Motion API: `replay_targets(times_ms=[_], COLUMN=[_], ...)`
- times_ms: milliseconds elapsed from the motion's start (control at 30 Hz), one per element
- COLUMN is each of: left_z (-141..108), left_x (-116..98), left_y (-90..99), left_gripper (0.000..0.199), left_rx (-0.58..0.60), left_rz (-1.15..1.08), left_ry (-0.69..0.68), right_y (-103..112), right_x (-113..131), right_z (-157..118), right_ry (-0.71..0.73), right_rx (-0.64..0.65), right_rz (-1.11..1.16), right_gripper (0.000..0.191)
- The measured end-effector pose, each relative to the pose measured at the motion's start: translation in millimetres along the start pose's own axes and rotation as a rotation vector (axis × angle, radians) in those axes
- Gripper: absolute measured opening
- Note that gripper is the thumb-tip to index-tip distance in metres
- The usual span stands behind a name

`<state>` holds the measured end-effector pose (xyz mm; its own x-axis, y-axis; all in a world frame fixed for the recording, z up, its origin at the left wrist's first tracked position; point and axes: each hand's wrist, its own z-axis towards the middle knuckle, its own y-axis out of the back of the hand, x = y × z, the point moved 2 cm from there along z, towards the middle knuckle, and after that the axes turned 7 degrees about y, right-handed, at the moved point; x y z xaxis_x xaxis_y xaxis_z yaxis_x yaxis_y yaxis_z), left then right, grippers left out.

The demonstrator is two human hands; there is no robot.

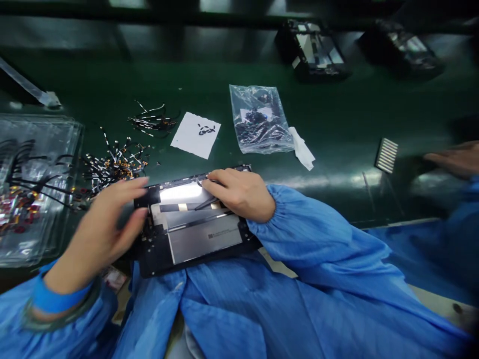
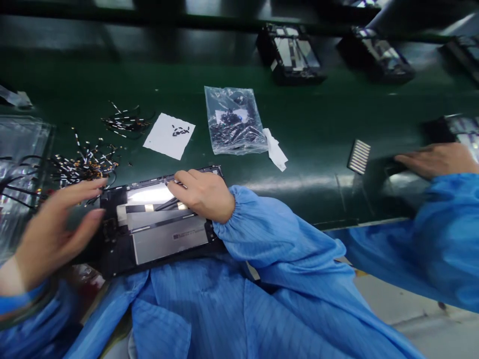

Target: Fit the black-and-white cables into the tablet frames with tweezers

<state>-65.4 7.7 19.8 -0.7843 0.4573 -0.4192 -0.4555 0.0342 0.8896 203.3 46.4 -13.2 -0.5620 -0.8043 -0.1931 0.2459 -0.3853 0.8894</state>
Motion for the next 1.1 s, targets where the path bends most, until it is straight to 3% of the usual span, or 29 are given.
replay_targets(times_ms=[100, 200, 433, 700, 1100], left_z=[41.9, 60.4, 58.6, 57.0, 56.5], left_x=[-12.5, -19.1, -12.2, -14.6, -15.6], left_y=[-35.8, -53.7, -55.9, -60.7, -62.1], left_gripper=[0.032, 0.031, 0.038, 0.038, 0.037], left_rx=[0.104, 0.15, 0.116, 0.094, 0.092], left_rz=[0.032, 0.103, 0.091, 0.273, 0.299], left_ry=[-0.222, -0.288, -0.308, -0.403, -0.399], right_y=[-0.8, -2.0, 6.4, 13.8, 8.6], right_x=[-0.1, -0.6, -4.4, -8.7, -7.9], right_z=[1.0, 1.7, -6.5, -25.5, -25.3], right_ry=[-0.01, -0.013, 0.043, 0.012, 0.004], right_rx=[-0.027, -0.03, 0.011, 0.05, -0.052], right_rz=[0.014, 0.018, 0.05, 0.006, -0.065], right_gripper=[0.029, 0.032, 0.03, 0.03, 0.022])
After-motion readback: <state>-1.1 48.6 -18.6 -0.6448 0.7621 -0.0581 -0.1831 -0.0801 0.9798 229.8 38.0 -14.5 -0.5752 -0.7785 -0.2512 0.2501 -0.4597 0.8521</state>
